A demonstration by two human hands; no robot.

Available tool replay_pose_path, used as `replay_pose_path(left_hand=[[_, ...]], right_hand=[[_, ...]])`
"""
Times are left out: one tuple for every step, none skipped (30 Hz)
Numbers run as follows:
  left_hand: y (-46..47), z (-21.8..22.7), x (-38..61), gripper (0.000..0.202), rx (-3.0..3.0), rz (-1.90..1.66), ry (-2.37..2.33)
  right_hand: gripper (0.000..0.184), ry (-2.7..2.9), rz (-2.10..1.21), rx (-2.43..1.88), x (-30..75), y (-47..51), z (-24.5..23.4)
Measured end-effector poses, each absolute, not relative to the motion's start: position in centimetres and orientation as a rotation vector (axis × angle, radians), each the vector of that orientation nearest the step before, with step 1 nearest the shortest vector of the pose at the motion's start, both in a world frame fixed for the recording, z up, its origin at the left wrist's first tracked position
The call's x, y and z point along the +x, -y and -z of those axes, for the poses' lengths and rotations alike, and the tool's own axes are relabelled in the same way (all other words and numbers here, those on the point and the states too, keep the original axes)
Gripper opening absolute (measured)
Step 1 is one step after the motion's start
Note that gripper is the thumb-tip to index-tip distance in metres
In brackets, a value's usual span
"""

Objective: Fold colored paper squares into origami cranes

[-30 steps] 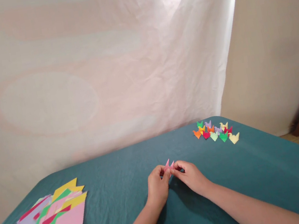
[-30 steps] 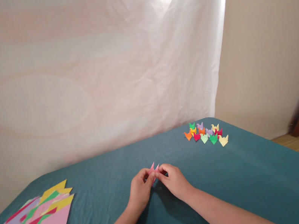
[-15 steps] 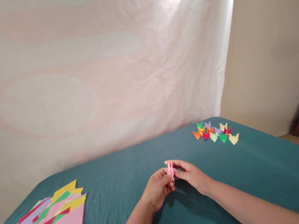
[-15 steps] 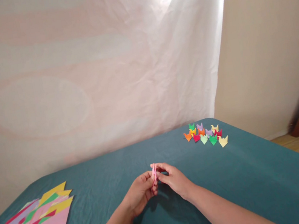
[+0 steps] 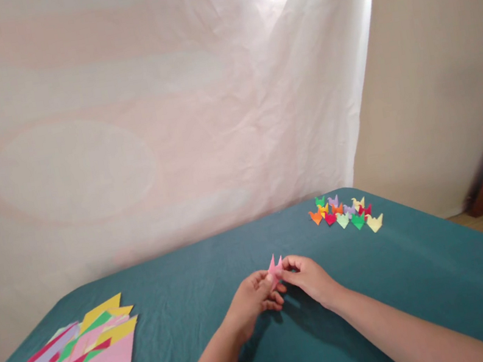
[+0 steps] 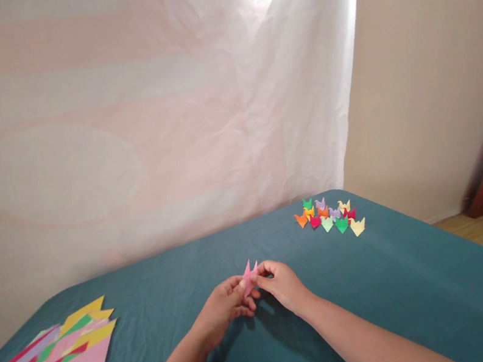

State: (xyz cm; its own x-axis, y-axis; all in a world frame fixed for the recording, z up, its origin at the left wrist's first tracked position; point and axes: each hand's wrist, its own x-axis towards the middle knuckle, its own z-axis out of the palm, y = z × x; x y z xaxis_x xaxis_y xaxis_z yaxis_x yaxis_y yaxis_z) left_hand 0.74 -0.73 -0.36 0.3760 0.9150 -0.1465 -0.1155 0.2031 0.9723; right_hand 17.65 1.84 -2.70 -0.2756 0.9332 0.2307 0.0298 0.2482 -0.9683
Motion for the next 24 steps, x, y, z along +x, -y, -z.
replay_pose_path(left_hand=[[0.6,0.6,0.8,0.036,1.199,-0.898,-0.973],[0.6,0.9,0.9,0.034,1.26,-0.926,-1.04],[0.5,1.1,1.0,0.032,1.306,-0.953,-1.1],[0.4,1.3,1.2,0.031,1.337,-0.981,-1.147],[0.4,1.5,1.2,0.03,1.357,-1.008,-1.182],[0.4,1.6,1.3,0.029,1.367,-1.033,-1.207],[0.5,1.6,1.4,0.028,1.372,-1.053,-1.221],[0.5,1.6,1.4,0.027,1.382,-1.069,-1.231],[0.6,1.5,1.4,0.025,1.403,-1.082,-1.238],[0.7,1.4,1.4,0.025,1.429,-1.094,-1.239],[0.8,1.2,1.5,0.025,1.456,-1.101,-1.23],[0.9,1.1,1.5,0.027,1.477,-1.106,-1.216],[0.9,1.0,1.5,0.029,1.478,-1.108,-1.202],[0.9,1.0,1.5,0.03,1.458,-1.108,-1.193],[0.9,0.9,1.5,0.031,1.426,-1.107,-1.191],[0.8,1.0,1.5,0.032,1.392,-1.103,-1.194],[0.7,1.1,1.5,0.033,1.362,-1.1,-1.199],[0.6,1.2,1.5,0.034,1.34,-1.096,-1.203],[0.5,1.3,1.4,0.035,1.328,-1.091,-1.203],[0.4,1.5,1.4,0.035,1.326,-1.084,-1.199],[0.3,1.6,1.3,0.035,1.326,-1.076,-1.193],[0.2,1.7,1.3,0.035,1.328,-1.067,-1.186],[0.2,1.9,1.3,0.035,1.331,-1.059,-1.178],[0.1,2.0,1.3,0.035,1.334,-1.053,-1.169]], right_hand=[[0.032,1.567,-1.177,-0.935,17.6,-1.8,2.7],[0.032,1.569,-1.177,-0.938,17.6,-1.8,2.7],[0.031,1.569,-1.179,-0.939,17.6,-1.7,2.6],[0.031,1.567,-1.183,-0.939,17.5,-1.6,2.5],[0.032,1.565,-1.19,-0.942,17.5,-1.5,2.4],[0.032,1.566,-1.197,-0.947,17.5,-1.4,2.2],[0.032,1.571,-1.202,-0.955,17.5,-1.4,2.1],[0.033,1.579,-1.199,-0.966,17.5,-1.3,2.0],[0.033,1.59,-1.188,-0.977,17.5,-1.3,1.9],[0.032,1.606,-1.171,-0.988,17.5,-1.3,1.8],[0.032,1.627,-1.152,-0.998,17.5,-1.3,1.8],[0.031,1.65,-1.136,-1.007,17.5,-1.3,1.8],[0.03,1.669,-1.127,-1.016,17.5,-1.3,1.8],[0.03,1.683,-1.118,-1.029,17.5,-1.2,1.8],[0.029,1.688,-1.104,-1.047,17.5,-1.3,1.9],[0.029,1.685,-1.088,-1.064,17.6,-1.3,2.0],[0.029,1.673,-1.077,-1.073,17.6,-1.3,2.1],[0.028,1.656,-1.073,-1.07,17.6,-1.4,2.1],[0.028,1.642,-1.084,-1.052,17.6,-1.5,2.2],[0.027,1.628,-1.101,-1.023,17.7,-1.5,2.3],[0.027,1.619,-1.121,-0.989,17.7,-1.6,2.3],[0.027,1.621,-1.132,-0.962,17.8,-1.6,2.3],[0.027,1.631,-1.129,-0.949,17.8,-1.6,2.3],[0.027,1.647,-1.116,-0.948,17.9,-1.6,2.2]])
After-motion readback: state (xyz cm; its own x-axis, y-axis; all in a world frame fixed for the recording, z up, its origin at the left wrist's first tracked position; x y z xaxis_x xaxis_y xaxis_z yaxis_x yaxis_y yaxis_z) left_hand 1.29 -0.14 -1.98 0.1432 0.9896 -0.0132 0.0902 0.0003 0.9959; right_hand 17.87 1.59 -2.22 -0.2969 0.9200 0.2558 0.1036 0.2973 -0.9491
